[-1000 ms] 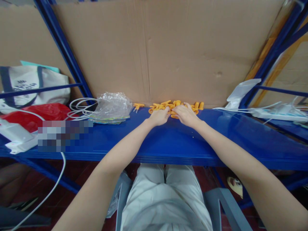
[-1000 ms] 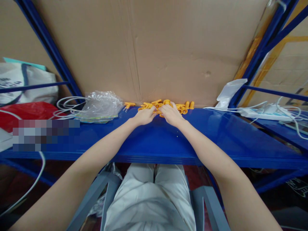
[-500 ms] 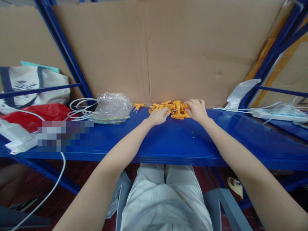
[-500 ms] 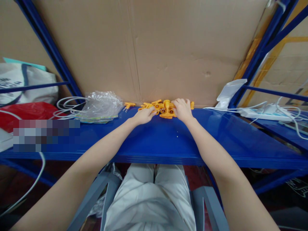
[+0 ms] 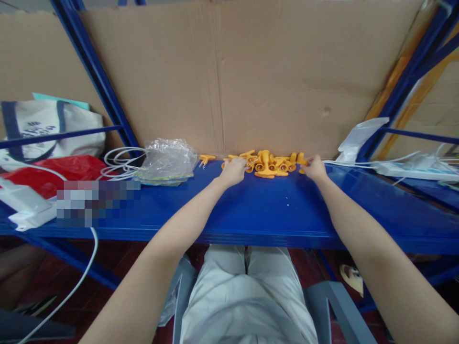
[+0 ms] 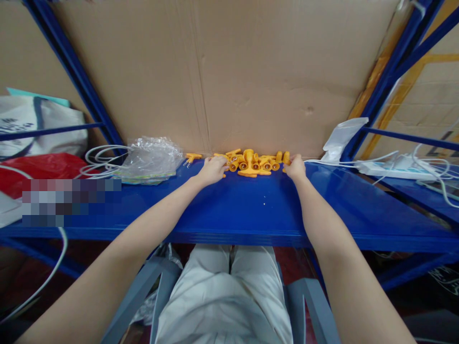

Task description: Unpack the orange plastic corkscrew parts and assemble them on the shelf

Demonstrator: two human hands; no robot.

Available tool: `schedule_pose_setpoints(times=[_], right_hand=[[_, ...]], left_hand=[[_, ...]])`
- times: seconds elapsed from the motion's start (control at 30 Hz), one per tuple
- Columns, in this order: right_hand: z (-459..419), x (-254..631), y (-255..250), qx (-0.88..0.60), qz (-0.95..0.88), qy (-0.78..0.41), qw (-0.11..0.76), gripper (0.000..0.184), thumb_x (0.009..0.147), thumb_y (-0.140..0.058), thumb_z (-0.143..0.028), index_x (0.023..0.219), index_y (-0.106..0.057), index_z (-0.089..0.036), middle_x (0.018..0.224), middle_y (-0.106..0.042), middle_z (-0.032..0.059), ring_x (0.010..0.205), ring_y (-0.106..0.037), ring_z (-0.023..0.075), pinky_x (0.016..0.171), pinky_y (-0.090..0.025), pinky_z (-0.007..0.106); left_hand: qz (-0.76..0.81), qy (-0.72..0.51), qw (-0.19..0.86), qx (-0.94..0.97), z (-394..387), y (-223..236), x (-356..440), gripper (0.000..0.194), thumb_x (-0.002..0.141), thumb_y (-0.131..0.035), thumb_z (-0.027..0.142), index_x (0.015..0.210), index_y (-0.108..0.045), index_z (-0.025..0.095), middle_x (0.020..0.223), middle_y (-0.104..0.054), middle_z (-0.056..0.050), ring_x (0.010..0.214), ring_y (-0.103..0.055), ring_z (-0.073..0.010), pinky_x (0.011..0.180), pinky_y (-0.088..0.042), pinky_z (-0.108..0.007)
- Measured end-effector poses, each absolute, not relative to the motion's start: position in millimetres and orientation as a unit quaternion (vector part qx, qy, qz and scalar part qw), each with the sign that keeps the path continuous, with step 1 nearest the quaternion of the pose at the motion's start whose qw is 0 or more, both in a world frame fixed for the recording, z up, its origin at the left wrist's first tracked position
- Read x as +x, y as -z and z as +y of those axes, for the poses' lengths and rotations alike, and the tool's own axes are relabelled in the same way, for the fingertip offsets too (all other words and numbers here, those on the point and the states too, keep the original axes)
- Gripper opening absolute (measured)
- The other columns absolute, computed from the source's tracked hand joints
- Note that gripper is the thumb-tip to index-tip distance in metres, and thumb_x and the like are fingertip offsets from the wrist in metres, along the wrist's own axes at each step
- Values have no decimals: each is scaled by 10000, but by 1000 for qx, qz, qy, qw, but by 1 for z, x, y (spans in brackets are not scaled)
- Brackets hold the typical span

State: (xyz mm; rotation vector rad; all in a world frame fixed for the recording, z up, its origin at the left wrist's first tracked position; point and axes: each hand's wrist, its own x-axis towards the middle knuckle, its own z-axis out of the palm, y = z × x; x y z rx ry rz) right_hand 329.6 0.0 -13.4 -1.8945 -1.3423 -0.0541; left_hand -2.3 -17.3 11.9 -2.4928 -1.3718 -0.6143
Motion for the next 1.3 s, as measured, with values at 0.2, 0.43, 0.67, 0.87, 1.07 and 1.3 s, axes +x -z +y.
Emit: schedule_pose_setpoints(times=[0.2, 0.43, 0.67, 0.87, 1.07, 1.3], right_hand=[[2, 339, 17, -784, -526, 13, 330, 208, 791, -603, -149, 964, -707, -197, 1097, -742, 151, 1101, -687, 352, 956, -546, 457], [8, 338, 25, -786, -579, -25, 215, 398, 840, -617, -255, 1217, -720, -185, 1281, -696, 147, 1237, -632, 340, 1031, -505, 446], [9, 336, 31, -767, -623, -27, 149, 545, 960, -456, -379, 1464, -558, -198, 1507, -535, 138, 1374, -512, 353, 1130, -412, 518], [2, 324, 28, -774, -622, -17, 118, 547, 1001, -339, -458, 1501, -494, -298, 1575, -460, 92, 1425, -442, 377, 1129, -335, 684], [1, 312, 28, -777, -620, -14, 113, 573, 1011, -283, -472, 1522, -446, -271, 1559, -472, 135, 1436, -424, 378, 1130, -311, 695], [-1, 305, 23, -783, -615, -30, 90, 624, 1019, -216, -479, 1577, -367, -242, 1639, -349, 112, 1495, -328, 369, 1175, -247, 681]], left_hand=[[-466, 216, 115, -850, -19, -12, -1, 182, 958, -499, 170, 990, -678, 182, 1175, -701, -126, 1190, -601, -289, 1024, -426, -482], [-471, 251, 124, -837, -25, -16, -1, 218, 961, -497, 201, 1056, -693, 194, 1212, -672, -117, 1189, -586, -281, 1006, -420, -460], [-476, 281, 117, -825, -23, -17, -2, 298, 946, -490, 192, 1173, -681, 219, 1070, -749, -94, 1095, -666, -276, 969, -433, -444], [-496, 286, 102, -813, -26, -20, 0, 276, 930, -520, 198, 1167, -661, 185, 915, -772, -85, 934, -722, -249, 874, -489, -350], [-482, 380, 72, -786, -26, -21, 2, 185, 896, -535, 192, 1035, -658, 178, 701, -695, -33, 711, -677, -208, 685, -470, -281], [-430, 517, 12, -740, -12, -20, -4, 218, 876, -526, 125, 1046, -652, 177, 648, -635, 13, 612, -608, -148, 634, -419, -239]])
